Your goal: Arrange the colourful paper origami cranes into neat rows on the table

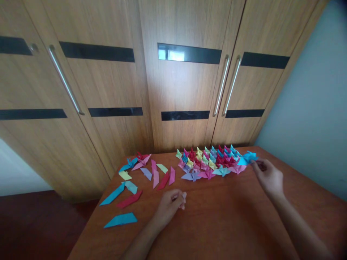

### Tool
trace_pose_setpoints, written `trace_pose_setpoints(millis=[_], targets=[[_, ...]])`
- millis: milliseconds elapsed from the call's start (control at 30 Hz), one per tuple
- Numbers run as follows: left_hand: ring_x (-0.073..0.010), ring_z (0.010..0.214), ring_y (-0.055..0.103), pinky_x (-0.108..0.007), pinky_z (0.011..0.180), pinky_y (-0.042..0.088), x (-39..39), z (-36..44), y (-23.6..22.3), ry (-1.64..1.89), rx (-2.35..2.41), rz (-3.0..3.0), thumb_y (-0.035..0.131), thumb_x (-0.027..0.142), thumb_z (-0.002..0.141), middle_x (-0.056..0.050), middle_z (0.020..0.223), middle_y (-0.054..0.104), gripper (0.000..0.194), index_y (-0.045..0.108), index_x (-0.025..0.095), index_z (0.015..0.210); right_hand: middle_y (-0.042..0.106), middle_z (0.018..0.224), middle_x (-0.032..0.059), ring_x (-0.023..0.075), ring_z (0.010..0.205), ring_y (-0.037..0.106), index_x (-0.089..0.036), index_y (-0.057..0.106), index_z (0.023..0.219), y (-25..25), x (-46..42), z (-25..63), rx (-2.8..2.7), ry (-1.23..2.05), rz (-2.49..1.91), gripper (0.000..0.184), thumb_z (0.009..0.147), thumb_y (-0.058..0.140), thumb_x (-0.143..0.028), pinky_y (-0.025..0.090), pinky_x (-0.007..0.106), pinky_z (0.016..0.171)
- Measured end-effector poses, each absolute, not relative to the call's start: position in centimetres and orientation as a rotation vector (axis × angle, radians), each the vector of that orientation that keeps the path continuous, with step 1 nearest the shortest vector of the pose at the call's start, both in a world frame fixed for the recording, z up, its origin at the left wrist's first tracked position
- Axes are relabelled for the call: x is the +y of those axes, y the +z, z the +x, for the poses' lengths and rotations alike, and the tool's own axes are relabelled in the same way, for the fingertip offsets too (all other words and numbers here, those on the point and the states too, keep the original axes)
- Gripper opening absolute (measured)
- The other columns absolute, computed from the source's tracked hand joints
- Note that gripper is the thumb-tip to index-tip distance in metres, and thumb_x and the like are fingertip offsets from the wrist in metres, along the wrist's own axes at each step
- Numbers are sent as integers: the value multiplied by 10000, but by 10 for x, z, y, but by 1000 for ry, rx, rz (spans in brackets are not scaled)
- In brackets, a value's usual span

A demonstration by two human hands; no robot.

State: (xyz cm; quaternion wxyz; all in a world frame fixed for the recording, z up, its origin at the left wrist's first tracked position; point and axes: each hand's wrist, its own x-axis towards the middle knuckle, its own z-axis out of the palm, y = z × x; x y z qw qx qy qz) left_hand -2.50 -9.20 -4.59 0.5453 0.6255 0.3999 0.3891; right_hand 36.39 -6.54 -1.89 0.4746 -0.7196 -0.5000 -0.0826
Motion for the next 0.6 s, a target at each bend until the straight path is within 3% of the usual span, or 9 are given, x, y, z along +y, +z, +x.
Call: trace_pose_setpoints(millis=[200, 433, 600], targets=[[-127, 538, 512, -221, 561, 370, -91, -25, -47, 920, 967, 1493, 539, 482, 813, 0, 531, 558, 385, 578, 156, 614, 687, 772, 111, 262, 668, 613, -197, 664, 859, -55, -51, 437, -1202, -264, -2099, 364, 741, 512, -507, 404, 339, 573], [-136, 557, 532, -225, 571, 369, -92, -26, -46, 902, 992, 1535, 517, 461, 836, -6, 549, 572, 378, 585, 152, 629, 672, 814, 217, 236, 571, 577, -199, 707, 894, -76, -48, 450, -1189, -87, -2250, 325, 724, 573, -440, 325, 352, 493], [-140, 570, 536, -228, 580, 367, -94, -26, -45, 905, 991, 1564, 510, 457, 841, -8, 563, 580, 375, 595, 153, 639, 685, 811, 167, 268, 626, 614, -212, 692, 980, -81, -43, 446, -1230, -117, -2344, 392, 732, 524, -466, 388, 336, 506]])
